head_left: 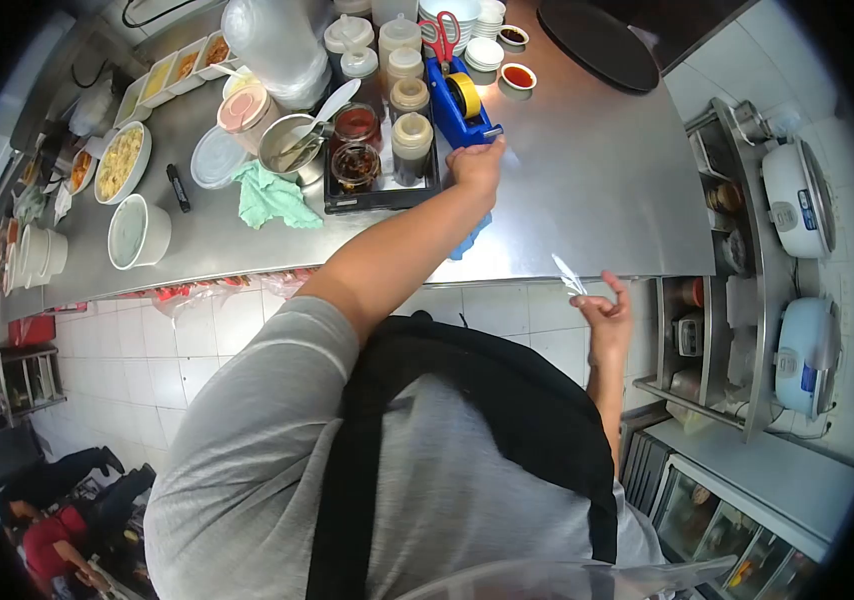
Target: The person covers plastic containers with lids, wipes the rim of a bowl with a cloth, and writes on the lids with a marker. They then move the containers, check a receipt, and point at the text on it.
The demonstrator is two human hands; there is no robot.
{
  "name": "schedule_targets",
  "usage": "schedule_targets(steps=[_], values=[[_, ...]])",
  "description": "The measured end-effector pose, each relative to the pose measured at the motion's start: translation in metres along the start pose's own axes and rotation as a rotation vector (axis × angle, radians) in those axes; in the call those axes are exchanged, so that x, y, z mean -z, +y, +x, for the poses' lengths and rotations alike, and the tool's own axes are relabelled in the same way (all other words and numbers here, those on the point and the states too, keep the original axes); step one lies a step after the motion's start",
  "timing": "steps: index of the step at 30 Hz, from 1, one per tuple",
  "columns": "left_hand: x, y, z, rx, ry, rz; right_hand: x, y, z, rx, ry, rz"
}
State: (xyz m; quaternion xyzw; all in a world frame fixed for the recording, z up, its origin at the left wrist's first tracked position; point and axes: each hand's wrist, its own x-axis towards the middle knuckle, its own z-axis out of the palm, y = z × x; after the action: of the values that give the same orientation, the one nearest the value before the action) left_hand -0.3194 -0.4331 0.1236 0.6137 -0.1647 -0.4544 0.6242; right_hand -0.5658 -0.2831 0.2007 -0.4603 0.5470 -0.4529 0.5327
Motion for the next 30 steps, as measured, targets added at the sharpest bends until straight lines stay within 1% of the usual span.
schedule_targets(steps=[2, 4, 5, 6, 7, 8, 9, 10, 11, 12, 13, 14, 15, 16, 17, 18, 19, 20, 21, 23, 24, 25, 26, 27, 28, 29, 30], values=[[-0.006, -0.020, 0.018, -0.072, 0.112, 0.147, -0.003, 0.041, 0.008, -0.089, 0.011, -0.070], [-0.008, -0.015, 0.017, -0.208, 0.257, 0.350, -0.013, 0.074, 0.015, -0.148, -0.009, -0.149], [-0.011, -0.009, 0.013, -0.306, 0.346, 0.479, -0.021, 0.089, 0.019, -0.164, -0.034, -0.194], [-0.010, -0.011, 0.016, -0.326, 0.368, 0.553, -0.027, 0.097, 0.021, -0.179, -0.063, -0.241], [-0.010, -0.018, 0.021, -0.346, 0.392, 0.627, -0.031, 0.100, 0.020, -0.186, -0.075, -0.202], [-0.006, -0.031, 0.035, -0.293, 0.355, 0.644, -0.034, 0.102, 0.016, -0.192, -0.095, -0.162], [-0.006, -0.032, 0.042, -0.141, 0.252, 0.218, -0.040, 0.105, 0.014, -0.194, -0.127, -0.122], [-0.005, -0.033, 0.049, 0.027, 0.228, -0.204, -0.037, 0.118, 0.013, -0.179, -0.117, -0.088], [-0.017, -0.020, 0.028, 0.019, 0.192, -0.515, -0.036, 0.119, 0.011, -0.186, -0.135, -0.064], [-0.030, -0.008, 0.008, 0.023, 0.161, -0.825, -0.035, 0.104, 0.006, -0.233, -0.110, -0.189], [-0.022, 0.006, -0.017, -0.205, -0.026, -0.462, -0.036, 0.098, 0.000, -0.187, -0.111, -0.074], [-0.013, 0.023, -0.042, -0.517, -0.125, -0.053, -0.035, 0.093, -0.004, -0.133, -0.143, -0.050], [-0.004, 0.039, -0.068, -0.822, -0.152, 0.196, -0.043, 0.081, -0.009, -0.121, -0.217, -0.016], [0.027, 0.113, -0.113, -0.912, -0.208, 0.221, -0.051, 0.063, -0.016, -0.109, -0.283, 0.017], [0.057, 0.154, -0.127, -0.867, -0.304, 0.148, -0.060, 0.046, -0.023, -0.096, -0.345, 0.048], [0.088, 0.181, -0.133, -0.825, -0.404, 0.074, -0.076, 0.029, -0.028, -0.089, -0.410, 0.059], [0.117, 0.196, -0.132, -0.912, -0.283, 0.014, -0.097, 0.013, -0.032, -0.062, -0.489, 0.084], [0.156, 0.213, -0.134, -0.879, -0.222, -0.040, -0.122, -0.003, -0.036, -0.036, -0.566, 0.110], [0.198, 0.229, -0.138, -0.911, -0.053, 0.030, -0.149, -0.018, -0.041, -0.011, -0.639, 0.139], [0.295, 0.242, -0.133, -0.962, 0.066, -0.170, -0.216, -0.044, -0.046, 0.077, -0.762, 0.043], [0.352, 0.238, -0.121, -0.979, 0.291, -0.020, -0.255, -0.056, -0.049, 0.110, -0.819, 0.031], [0.392, 0.243, -0.132, -0.912, 0.386, -0.117, -0.297, -0.064, -0.049, 0.141, -0.871, 0.020], [0.441, 0.237, -0.131, -0.885, 0.495, -0.187, -0.341, -0.067, -0.047, 0.180, -0.963, 0.051], [0.484, 0.232, -0.129, -0.833, 0.608, -0.222, -0.386, -0.074, -0.045, 0.231, -1.026, -0.060], [0.522, 0.226, -0.125, -0.776, 0.718, -0.257, -0.431, -0.080, -0.040, 0.333, -1.108, -0.155], [0.555, 0.219, -0.119, -0.753, 0.772, -0.269, -0.480, -0.074, -0.029, 0.434, -1.140, -0.223], [0.583, 0.211, -0.111, -0.727, 0.826, -0.282, -0.522, -0.077, -0.026, 0.569, -1.111, -0.385]])
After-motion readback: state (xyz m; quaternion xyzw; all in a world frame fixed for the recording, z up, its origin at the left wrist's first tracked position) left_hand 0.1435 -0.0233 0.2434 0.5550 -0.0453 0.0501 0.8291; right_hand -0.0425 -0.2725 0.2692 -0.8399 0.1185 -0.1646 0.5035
